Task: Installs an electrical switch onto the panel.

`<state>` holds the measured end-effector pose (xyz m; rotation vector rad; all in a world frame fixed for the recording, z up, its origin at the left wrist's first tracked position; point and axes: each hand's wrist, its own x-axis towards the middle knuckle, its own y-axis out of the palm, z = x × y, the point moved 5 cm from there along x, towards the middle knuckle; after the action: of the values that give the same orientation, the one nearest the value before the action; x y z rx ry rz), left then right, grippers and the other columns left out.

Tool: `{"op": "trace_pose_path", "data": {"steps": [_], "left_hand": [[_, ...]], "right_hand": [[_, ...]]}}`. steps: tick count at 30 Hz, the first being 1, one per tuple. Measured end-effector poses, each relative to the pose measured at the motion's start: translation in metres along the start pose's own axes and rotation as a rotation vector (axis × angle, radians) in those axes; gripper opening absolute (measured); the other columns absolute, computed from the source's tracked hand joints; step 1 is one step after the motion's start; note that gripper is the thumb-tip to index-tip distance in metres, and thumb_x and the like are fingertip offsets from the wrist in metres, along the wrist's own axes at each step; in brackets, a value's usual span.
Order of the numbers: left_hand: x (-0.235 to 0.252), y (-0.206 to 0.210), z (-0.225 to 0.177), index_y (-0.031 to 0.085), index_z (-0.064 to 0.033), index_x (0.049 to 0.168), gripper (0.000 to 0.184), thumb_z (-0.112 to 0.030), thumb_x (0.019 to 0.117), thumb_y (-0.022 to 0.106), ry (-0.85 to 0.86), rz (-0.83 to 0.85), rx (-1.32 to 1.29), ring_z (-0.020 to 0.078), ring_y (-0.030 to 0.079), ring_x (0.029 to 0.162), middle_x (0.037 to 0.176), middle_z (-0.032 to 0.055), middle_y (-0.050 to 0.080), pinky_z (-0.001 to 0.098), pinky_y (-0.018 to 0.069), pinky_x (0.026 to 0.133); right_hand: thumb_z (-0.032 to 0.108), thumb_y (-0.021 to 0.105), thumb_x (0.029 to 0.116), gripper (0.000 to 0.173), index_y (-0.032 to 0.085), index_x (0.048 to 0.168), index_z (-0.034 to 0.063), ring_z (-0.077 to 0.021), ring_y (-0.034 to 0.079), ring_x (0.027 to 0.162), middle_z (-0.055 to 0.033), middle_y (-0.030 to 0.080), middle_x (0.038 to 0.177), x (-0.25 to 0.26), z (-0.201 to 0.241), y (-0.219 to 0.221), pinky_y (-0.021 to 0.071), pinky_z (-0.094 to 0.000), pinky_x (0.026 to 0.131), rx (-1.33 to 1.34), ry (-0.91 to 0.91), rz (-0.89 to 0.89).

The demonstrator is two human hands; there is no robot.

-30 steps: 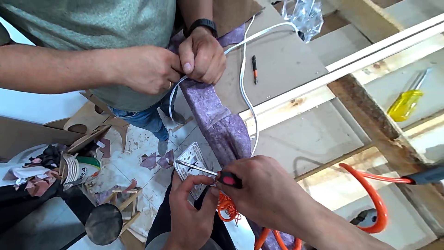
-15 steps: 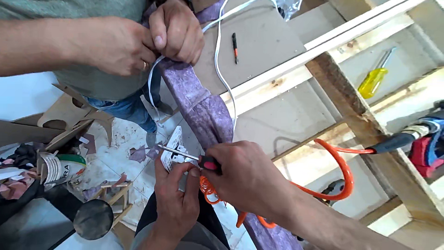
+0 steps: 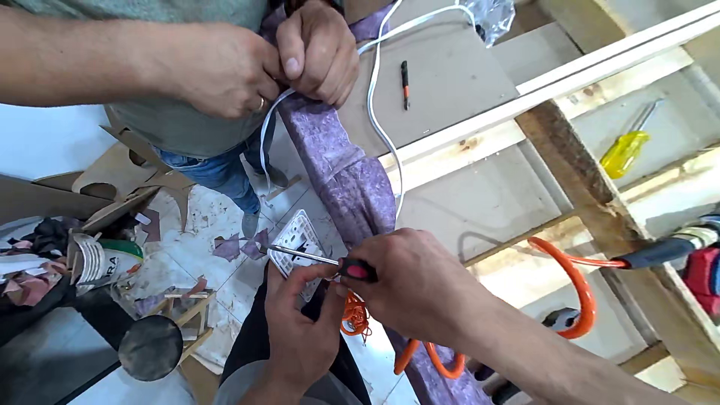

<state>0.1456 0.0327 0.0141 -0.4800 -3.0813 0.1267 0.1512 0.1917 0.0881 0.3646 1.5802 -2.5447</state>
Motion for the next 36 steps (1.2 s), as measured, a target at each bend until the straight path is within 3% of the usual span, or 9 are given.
{"op": "trace_pose_path", "data": {"steps": [9, 12, 15, 17, 20, 24, 26, 30, 36], "left_hand": [[0.003, 0.003, 0.001, 0.073, -0.0261, 0.097, 0.012, -0.038, 0.0969, 0.069, 0.146, -0.095, 0.204, 0.0027, 0.063, 0.105, 0.115, -0.0035, 0.063, 0.0217, 0.0581, 0.086], [0.001, 0.008, 0.001, 0.073, -0.0254, 0.095, 0.018, -0.040, 0.0997, 0.064, 0.000, -0.068, 0.133, 0.0064, 0.064, 0.103, 0.116, -0.0010, 0.062, 0.0238, 0.0584, 0.082], [-0.004, 0.013, 0.004, 0.074, -0.0152, 0.099, 0.015, -0.024, 0.1001, 0.063, -0.227, -0.014, -0.124, 0.0111, 0.068, 0.091, 0.100, 0.0001, 0.070, 0.0290, 0.0600, 0.077], [-0.006, 0.015, 0.004, 0.072, -0.0087, 0.101, 0.014, -0.014, 0.1005, 0.059, -0.352, 0.023, -0.269, 0.0120, 0.069, 0.082, 0.088, 0.0035, 0.071, 0.0292, 0.0596, 0.076], [-0.003, 0.011, 0.003, 0.073, -0.0061, 0.099, 0.015, -0.012, 0.1006, 0.060, -0.469, 0.018, -0.344, 0.0149, 0.070, 0.086, 0.090, 0.0072, 0.072, 0.0323, 0.0595, 0.081], [0.001, 0.004, -0.002, 0.075, -0.0120, 0.106, 0.020, -0.027, 0.1013, 0.063, -0.316, 0.054, -0.287, 0.0146, 0.069, 0.094, 0.102, 0.0044, 0.072, 0.0327, 0.0596, 0.083], [0.000, 0.001, -0.004, 0.074, -0.0172, 0.108, 0.017, -0.027, 0.0954, 0.069, -0.173, 0.025, -0.154, 0.0134, 0.069, 0.097, 0.111, 0.0025, 0.070, 0.0307, 0.0618, 0.080], [-0.001, 0.004, -0.004, 0.074, -0.0268, 0.104, 0.014, -0.032, 0.0907, 0.076, 0.046, -0.042, 0.075, 0.0093, 0.064, 0.110, 0.121, -0.0020, 0.063, 0.0320, 0.0604, 0.091], [0.000, 0.003, -0.005, 0.076, -0.0265, 0.099, 0.010, -0.035, 0.0951, 0.073, 0.210, -0.120, 0.224, 0.0016, 0.063, 0.107, 0.118, -0.0033, 0.061, 0.0206, 0.0583, 0.087]], "right_hand": [[0.031, 0.076, 0.0818, 0.022, 0.061, 0.066, 0.0264, -0.0049, 0.050, 0.048, 0.0114, 0.051, 0.055, 0.005, 0.000, -0.005, 0.0399, -0.0295, 0.042, 0.002, 0.050, 0.076], [0.024, 0.074, 0.0772, 0.013, 0.062, 0.071, 0.0228, -0.0048, 0.053, 0.051, 0.0109, 0.054, 0.061, -0.004, 0.002, -0.001, 0.0438, -0.0283, 0.042, 0.016, -0.060, -0.136], [0.015, 0.067, 0.0769, 0.005, 0.063, 0.073, 0.0161, -0.0096, 0.055, 0.053, 0.0056, 0.056, 0.067, -0.014, 0.007, 0.005, 0.0427, -0.0292, 0.042, -0.036, -0.229, -0.323], [0.013, 0.063, 0.0798, 0.004, 0.064, 0.076, 0.0133, -0.0127, 0.055, 0.053, 0.0022, 0.057, 0.070, -0.018, 0.009, 0.011, 0.0403, -0.0301, 0.040, -0.095, -0.299, -0.373], [0.019, 0.068, 0.0803, 0.003, 0.070, 0.080, 0.0162, -0.0096, 0.060, 0.056, 0.0056, 0.062, 0.071, -0.014, 0.002, 0.009, 0.0475, -0.0303, 0.043, -0.038, -0.239, -0.322], [0.029, 0.071, 0.0810, 0.008, 0.068, 0.076, 0.0242, -0.0012, 0.055, 0.053, 0.0135, 0.058, 0.063, -0.009, -0.008, 0.000, 0.0461, -0.0261, 0.044, 0.061, -0.113, -0.198], [0.030, 0.072, 0.0810, 0.010, 0.068, 0.073, 0.0257, 0.0001, 0.053, 0.050, 0.0148, 0.056, 0.060, -0.006, -0.011, 0.000, 0.0441, -0.0252, 0.043, 0.095, -0.085, -0.157], [0.030, 0.073, 0.0820, 0.015, 0.065, 0.070, 0.0264, 0.0004, 0.050, 0.048, 0.0146, 0.053, 0.057, -0.001, -0.013, -0.001, 0.0416, -0.0247, 0.041, 0.108, -0.079, -0.093], [0.029, 0.075, 0.0837, 0.022, 0.063, 0.066, 0.0262, -0.0027, 0.049, 0.047, 0.0123, 0.051, 0.054, 0.007, -0.009, -0.008, 0.0390, -0.0270, 0.041, 0.058, -0.057, 0.073]]}}
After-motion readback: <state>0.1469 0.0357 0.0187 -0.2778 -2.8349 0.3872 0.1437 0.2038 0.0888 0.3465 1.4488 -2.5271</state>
